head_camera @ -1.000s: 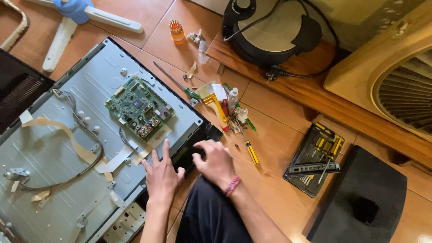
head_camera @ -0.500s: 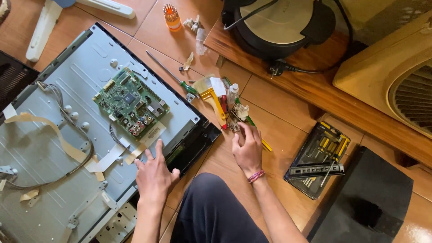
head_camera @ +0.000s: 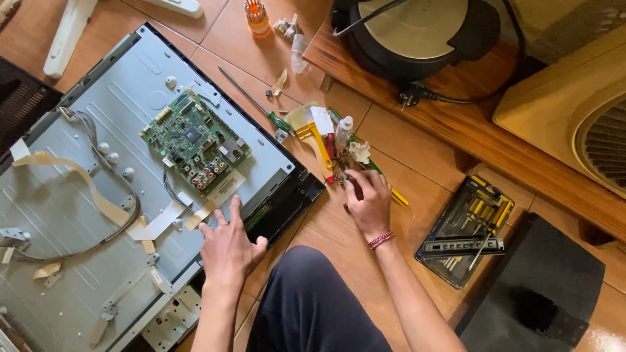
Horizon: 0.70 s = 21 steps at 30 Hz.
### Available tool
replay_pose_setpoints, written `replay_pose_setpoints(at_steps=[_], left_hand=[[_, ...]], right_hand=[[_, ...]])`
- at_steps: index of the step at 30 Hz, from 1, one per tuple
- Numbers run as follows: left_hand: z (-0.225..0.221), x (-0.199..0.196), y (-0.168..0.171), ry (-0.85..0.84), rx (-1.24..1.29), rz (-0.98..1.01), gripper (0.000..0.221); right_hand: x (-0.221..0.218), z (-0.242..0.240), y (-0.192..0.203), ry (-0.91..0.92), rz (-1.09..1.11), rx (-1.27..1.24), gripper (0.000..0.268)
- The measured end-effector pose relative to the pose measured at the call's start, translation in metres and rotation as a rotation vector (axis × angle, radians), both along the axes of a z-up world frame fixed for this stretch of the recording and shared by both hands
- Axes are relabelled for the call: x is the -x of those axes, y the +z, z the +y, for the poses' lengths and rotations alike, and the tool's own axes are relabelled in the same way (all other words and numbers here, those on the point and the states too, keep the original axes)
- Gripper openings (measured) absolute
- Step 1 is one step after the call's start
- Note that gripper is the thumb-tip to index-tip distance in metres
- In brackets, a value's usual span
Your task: Disassembling a television by removing screws and handling internal components for repair or cleaning.
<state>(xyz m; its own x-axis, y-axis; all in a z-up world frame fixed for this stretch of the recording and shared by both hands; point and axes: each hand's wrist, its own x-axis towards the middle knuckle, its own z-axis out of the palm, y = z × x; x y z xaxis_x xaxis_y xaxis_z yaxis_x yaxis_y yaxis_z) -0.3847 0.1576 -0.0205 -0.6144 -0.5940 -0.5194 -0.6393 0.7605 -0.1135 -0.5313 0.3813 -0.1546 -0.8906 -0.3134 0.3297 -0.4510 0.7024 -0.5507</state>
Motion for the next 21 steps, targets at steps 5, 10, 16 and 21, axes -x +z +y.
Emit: replay_pose_setpoints(at_steps=[5,10,16,21], left_hand=[[0.001,0.002,0.009,0.014,-0.023,0.015,0.098],[0.001,0.001,0.010,0.038,-0.052,0.007,0.097],[0.003,0.004,0.012,0.058,-0.066,0.006,0.098],[0.004,0.004,0.011,0.072,-0.077,-0.005,0.097]], right_hand=[[-0.002,-0.001,0.002,0.011,0.103,-0.041,0.020],[-0.003,-0.002,-0.002,0.014,0.133,0.026,0.014],[-0.002,0.003,-0.002,0.039,0.118,0.165,0.011],[-0.002,0.003,-0.003,0.045,0.101,0.256,0.026]])
